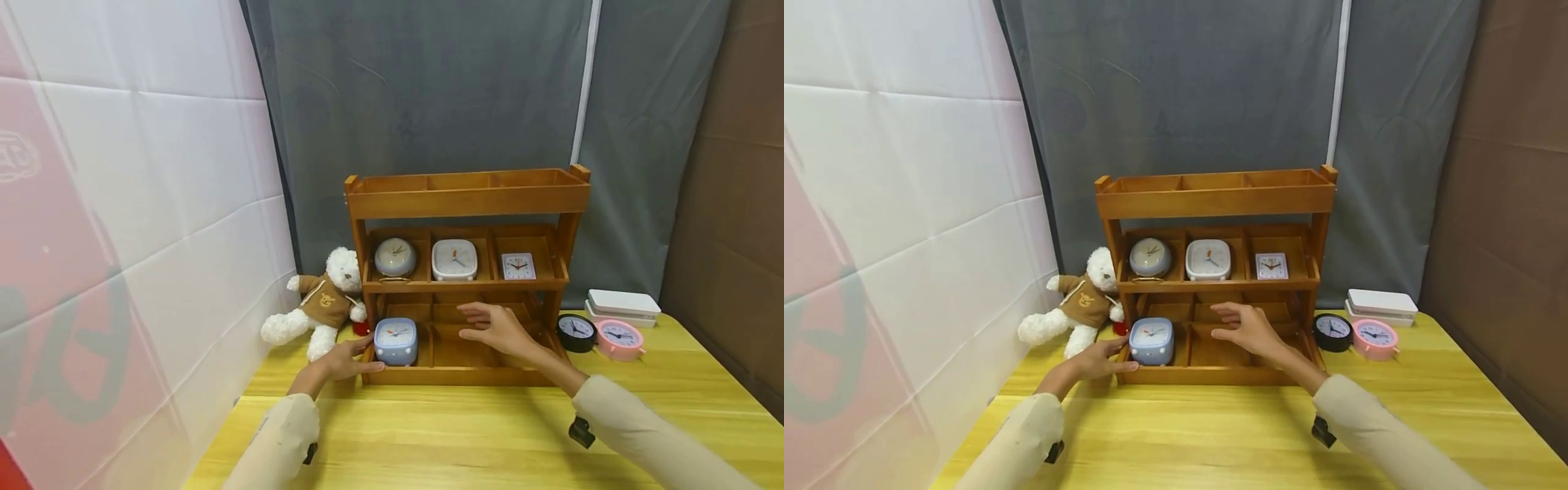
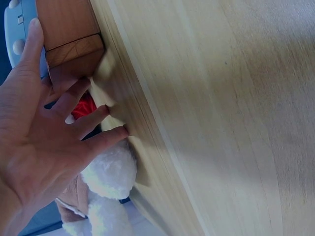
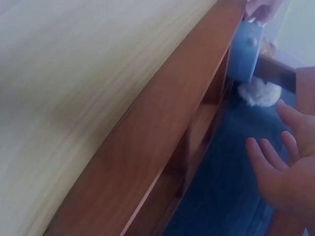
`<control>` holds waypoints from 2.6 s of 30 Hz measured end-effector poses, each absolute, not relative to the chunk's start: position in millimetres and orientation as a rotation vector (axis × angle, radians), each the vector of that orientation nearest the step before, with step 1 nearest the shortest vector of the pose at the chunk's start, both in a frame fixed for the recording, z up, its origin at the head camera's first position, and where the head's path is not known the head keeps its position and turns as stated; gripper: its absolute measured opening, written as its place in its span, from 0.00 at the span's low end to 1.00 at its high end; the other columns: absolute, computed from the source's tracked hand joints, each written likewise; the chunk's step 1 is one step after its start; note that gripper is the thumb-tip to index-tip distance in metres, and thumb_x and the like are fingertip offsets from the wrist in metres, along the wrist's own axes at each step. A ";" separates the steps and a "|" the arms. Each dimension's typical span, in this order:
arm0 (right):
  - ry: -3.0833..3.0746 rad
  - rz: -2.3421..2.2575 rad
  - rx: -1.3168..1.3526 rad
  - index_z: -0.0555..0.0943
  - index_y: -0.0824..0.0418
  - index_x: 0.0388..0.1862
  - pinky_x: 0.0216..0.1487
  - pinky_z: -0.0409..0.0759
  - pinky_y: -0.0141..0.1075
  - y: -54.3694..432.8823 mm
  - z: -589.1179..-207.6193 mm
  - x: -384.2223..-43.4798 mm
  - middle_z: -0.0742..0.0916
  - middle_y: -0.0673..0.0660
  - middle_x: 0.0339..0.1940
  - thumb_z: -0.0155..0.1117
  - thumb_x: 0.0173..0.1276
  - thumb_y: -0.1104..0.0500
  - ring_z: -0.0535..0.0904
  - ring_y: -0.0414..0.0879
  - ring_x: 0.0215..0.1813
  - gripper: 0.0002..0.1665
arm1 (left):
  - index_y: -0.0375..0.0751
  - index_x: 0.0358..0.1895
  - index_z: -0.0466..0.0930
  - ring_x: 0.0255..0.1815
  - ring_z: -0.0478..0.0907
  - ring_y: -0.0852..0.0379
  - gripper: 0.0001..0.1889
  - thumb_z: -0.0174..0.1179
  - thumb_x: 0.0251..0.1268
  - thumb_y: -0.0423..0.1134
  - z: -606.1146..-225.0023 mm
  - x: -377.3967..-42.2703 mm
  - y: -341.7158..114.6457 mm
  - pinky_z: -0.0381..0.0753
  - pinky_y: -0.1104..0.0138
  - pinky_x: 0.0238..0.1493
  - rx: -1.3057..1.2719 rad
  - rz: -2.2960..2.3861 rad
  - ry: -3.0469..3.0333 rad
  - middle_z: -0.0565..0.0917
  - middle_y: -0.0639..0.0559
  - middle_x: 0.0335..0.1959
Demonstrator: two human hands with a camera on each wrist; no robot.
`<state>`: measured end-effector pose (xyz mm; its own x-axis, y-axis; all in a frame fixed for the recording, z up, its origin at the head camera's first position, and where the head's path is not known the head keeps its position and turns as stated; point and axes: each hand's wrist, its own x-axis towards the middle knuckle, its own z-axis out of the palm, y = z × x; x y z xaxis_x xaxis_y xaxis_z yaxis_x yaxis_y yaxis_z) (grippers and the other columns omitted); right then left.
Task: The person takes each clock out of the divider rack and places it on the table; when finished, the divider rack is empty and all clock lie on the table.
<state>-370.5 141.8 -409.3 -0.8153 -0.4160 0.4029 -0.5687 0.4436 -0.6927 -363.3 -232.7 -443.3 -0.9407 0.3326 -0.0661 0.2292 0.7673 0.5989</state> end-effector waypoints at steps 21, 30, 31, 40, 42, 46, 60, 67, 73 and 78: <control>-2.506 1.405 0.947 0.83 0.65 0.64 0.62 0.82 0.52 56.3 -417.3 -389.6 0.86 0.67 0.62 0.81 0.62 0.60 0.82 0.67 0.62 0.31 | 0.43 0.83 0.58 0.77 0.66 0.37 0.47 0.70 0.67 0.57 -442.6 -360.4 -233.0 0.67 0.45 0.74 0.455 0.877 2.795 0.71 0.32 0.74; -2.582 1.433 0.892 0.83 0.63 0.65 0.64 0.80 0.52 31.8 -427.2 -400.3 0.85 0.66 0.64 0.86 0.56 0.56 0.81 0.65 0.64 0.38 | 0.44 0.82 0.60 0.77 0.67 0.40 0.47 0.70 0.66 0.59 -442.2 -359.7 -233.3 0.68 0.46 0.74 0.448 0.855 2.817 0.72 0.37 0.75; -2.598 1.408 0.884 0.83 0.63 0.65 0.63 0.81 0.51 29.6 -428.2 -401.0 0.85 0.65 0.63 0.86 0.55 0.55 0.82 0.64 0.64 0.39 | 0.45 0.83 0.59 0.77 0.67 0.41 0.47 0.70 0.66 0.59 -442.0 -359.5 -233.0 0.68 0.47 0.74 0.440 0.856 2.814 0.72 0.38 0.75; -2.731 1.258 0.863 0.85 0.56 0.65 0.56 0.83 0.50 13.5 -435.3 -403.7 0.87 0.63 0.60 0.90 0.47 0.50 0.83 0.57 0.58 0.44 | 0.47 0.83 0.58 0.77 0.66 0.39 0.46 0.69 0.68 0.58 -439.6 -356.6 -233.1 0.67 0.46 0.74 0.447 0.875 2.800 0.70 0.36 0.76; -2.735 1.266 0.871 0.85 0.56 0.65 0.57 0.82 0.51 13.3 -436.5 -403.0 0.86 0.63 0.62 0.90 0.47 0.51 0.82 0.57 0.59 0.44 | 0.48 0.83 0.58 0.77 0.66 0.39 0.46 0.69 0.68 0.58 -439.7 -357.4 -232.3 0.67 0.46 0.75 0.437 0.886 2.793 0.70 0.35 0.75; -2.707 1.273 0.906 0.85 0.57 0.65 0.59 0.82 0.52 12.7 -439.0 -401.5 0.86 0.63 0.63 0.90 0.47 0.52 0.82 0.59 0.61 0.43 | 0.48 0.83 0.59 0.77 0.67 0.40 0.46 0.69 0.67 0.59 -442.6 -359.5 -232.6 0.68 0.48 0.75 0.428 0.884 2.800 0.71 0.35 0.74; -2.599 1.262 0.846 0.87 0.53 0.62 0.55 0.84 0.47 16.3 -431.1 -399.4 0.90 0.59 0.56 0.90 0.47 0.46 0.85 0.54 0.56 0.41 | 0.42 0.82 0.59 0.76 0.67 0.38 0.46 0.69 0.68 0.57 -438.3 -355.9 -228.7 0.68 0.46 0.73 0.435 0.849 2.811 0.71 0.34 0.74; -2.585 1.234 0.884 0.87 0.51 0.62 0.56 0.83 0.45 16.7 -420.8 -393.0 0.88 0.57 0.60 0.90 0.46 0.45 0.85 0.51 0.57 0.41 | 0.41 0.81 0.61 0.74 0.70 0.37 0.46 0.70 0.67 0.56 -440.7 -354.2 -234.8 0.70 0.46 0.72 0.433 0.862 2.827 0.73 0.32 0.72; -2.567 1.175 0.943 0.87 0.51 0.62 0.59 0.83 0.46 24.5 -415.7 -383.7 0.88 0.56 0.60 0.90 0.46 0.44 0.84 0.53 0.61 0.42 | 0.41 0.81 0.62 0.73 0.71 0.35 0.46 0.71 0.67 0.56 -446.1 -354.7 -239.9 0.70 0.45 0.72 0.471 0.857 2.828 0.74 0.29 0.71; -2.556 1.123 0.957 0.87 0.51 0.63 0.64 0.80 0.50 37.1 -408.5 -372.0 0.87 0.57 0.62 0.90 0.45 0.42 0.82 0.56 0.64 0.43 | 0.42 0.82 0.60 0.72 0.71 0.34 0.46 0.70 0.67 0.57 -446.9 -354.4 -239.5 0.71 0.44 0.71 0.474 0.874 2.808 0.73 0.28 0.71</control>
